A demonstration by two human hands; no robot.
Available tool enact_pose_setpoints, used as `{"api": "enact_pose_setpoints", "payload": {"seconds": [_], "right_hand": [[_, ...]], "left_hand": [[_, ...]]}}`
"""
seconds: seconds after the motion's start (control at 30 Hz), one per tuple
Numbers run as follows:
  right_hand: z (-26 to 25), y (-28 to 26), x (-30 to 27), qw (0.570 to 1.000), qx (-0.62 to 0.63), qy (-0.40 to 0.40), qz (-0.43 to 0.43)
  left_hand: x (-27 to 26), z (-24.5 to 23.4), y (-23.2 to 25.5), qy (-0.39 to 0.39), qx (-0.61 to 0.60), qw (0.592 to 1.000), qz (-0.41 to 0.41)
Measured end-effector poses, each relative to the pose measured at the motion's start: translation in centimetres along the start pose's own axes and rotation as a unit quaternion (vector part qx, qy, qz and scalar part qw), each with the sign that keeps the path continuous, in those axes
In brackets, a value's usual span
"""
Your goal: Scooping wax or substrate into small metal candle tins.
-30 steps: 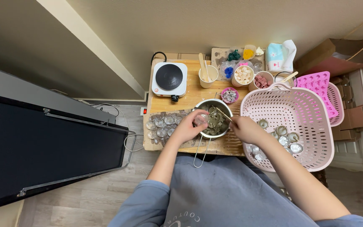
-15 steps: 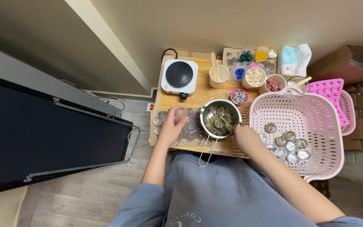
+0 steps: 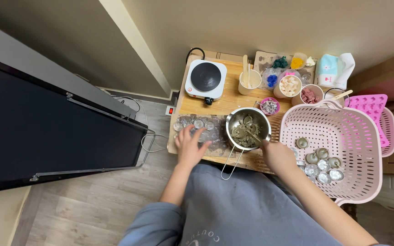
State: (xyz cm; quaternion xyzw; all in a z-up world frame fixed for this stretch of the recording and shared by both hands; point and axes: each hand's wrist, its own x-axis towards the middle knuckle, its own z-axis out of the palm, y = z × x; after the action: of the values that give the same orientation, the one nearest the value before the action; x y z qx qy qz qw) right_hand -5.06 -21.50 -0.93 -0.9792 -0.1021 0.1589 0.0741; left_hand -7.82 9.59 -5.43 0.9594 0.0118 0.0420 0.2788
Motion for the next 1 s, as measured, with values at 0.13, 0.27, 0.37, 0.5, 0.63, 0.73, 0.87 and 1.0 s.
{"api": "enact_pose_setpoints", "payload": {"seconds": [0.13,0.27,0.37,0.5,0.63,0.73,0.87,1.0], "right_hand": [[-0.1,-0.4,-0.5,0.997,0.035,0.062,-0.005],[-0.5,-0.6,-0.9,0.998,0.06,0.028,0.019],[-0.9,-0.9,-1.3,0.995,0.088,0.039,0.022],[0.1,-1.0,-1.5,0.987,0.121,0.101,-0.025],[1.0,-1.4,-1.1,0.973,0.135,0.171,-0.077],[0.9,-1.8,-0.8,0.981,0.11,0.151,-0.06],[1.3,-1.7,-0.9,0.994,0.047,0.093,-0.043],[2.2,-0.9,-0.7,0.988,0.039,0.126,-0.085]], "left_hand": [[-0.2,2.5,0.1,0.003,0.022,0.999,0.035],[0.0,4.0,0.0,-0.002,0.099,0.994,0.034],[-0.1,4.6,-0.1,-0.017,0.133,0.991,0.015],[-0.3,4.5,0.1,-0.041,0.156,0.987,-0.006],[-0.3,4.8,0.1,-0.044,0.166,0.985,0.002],[-0.4,5.1,-0.1,-0.05,0.172,0.984,0.011],[-0.5,5.0,-0.2,-0.049,0.18,0.982,0.016],[-0.8,5.1,-0.4,-0.037,0.164,0.985,0.029]]}}
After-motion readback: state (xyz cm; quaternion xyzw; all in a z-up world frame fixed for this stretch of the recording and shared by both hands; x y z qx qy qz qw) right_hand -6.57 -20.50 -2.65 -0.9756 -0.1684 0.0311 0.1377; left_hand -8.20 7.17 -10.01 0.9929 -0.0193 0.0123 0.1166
